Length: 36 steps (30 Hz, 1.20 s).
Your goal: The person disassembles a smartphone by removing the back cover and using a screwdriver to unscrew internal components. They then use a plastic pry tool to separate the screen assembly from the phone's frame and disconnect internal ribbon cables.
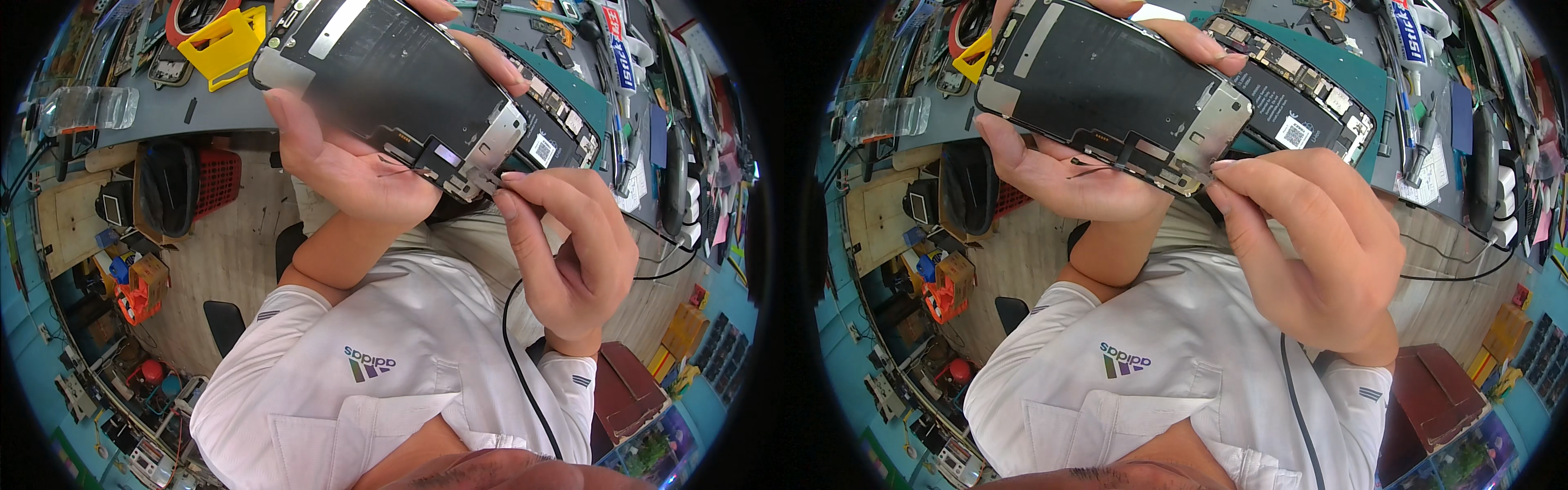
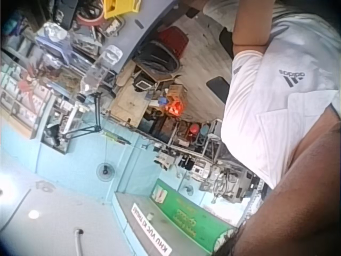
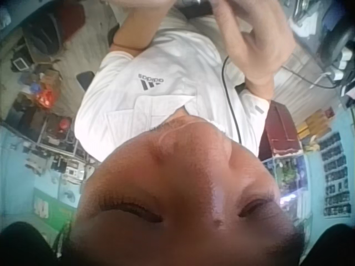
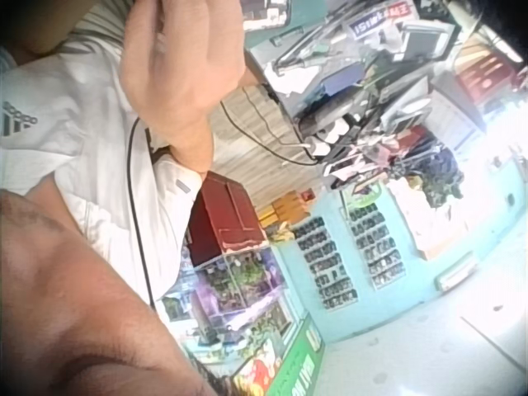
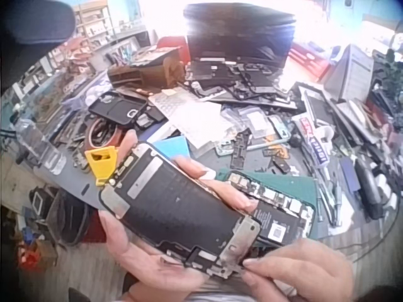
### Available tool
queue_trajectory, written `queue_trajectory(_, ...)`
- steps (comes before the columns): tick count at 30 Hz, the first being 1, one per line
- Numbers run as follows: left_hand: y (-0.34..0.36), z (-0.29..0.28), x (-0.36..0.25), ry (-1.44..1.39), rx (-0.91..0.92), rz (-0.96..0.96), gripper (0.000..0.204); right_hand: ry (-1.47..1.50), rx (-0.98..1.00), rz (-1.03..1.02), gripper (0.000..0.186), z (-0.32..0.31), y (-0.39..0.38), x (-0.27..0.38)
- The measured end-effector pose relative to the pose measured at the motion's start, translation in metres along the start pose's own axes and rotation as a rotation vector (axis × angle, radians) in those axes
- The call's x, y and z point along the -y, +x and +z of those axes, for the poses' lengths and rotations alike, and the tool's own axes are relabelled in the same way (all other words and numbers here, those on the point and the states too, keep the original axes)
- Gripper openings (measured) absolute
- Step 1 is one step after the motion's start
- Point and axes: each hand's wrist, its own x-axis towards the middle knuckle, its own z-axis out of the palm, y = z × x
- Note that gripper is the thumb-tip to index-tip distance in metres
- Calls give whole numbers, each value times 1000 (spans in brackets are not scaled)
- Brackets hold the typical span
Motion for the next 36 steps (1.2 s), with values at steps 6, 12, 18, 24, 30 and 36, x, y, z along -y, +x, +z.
queue_trajectory(6,0,1,0,9,-13,4,80,-103,-26,-64,26,3,-4,4)
queue_trajectory(12,0,4,-2,24,-32,17,81,61,52,116,20,-3,3,6)
queue_trajectory(18,0,10,-2,32,-89,68,81,243,71,301,18,-7,7,2)
queue_trajectory(24,-2,3,-2,133,-2,48,82,312,58,383,19,-5,7,1)
queue_trajectory(30,0,-9,1,22,101,37,83,123,66,223,20,-7,7,8)
queue_trajectory(36,-2,-8,0,3,106,7,82,1,16,122,19,-2,2,11)
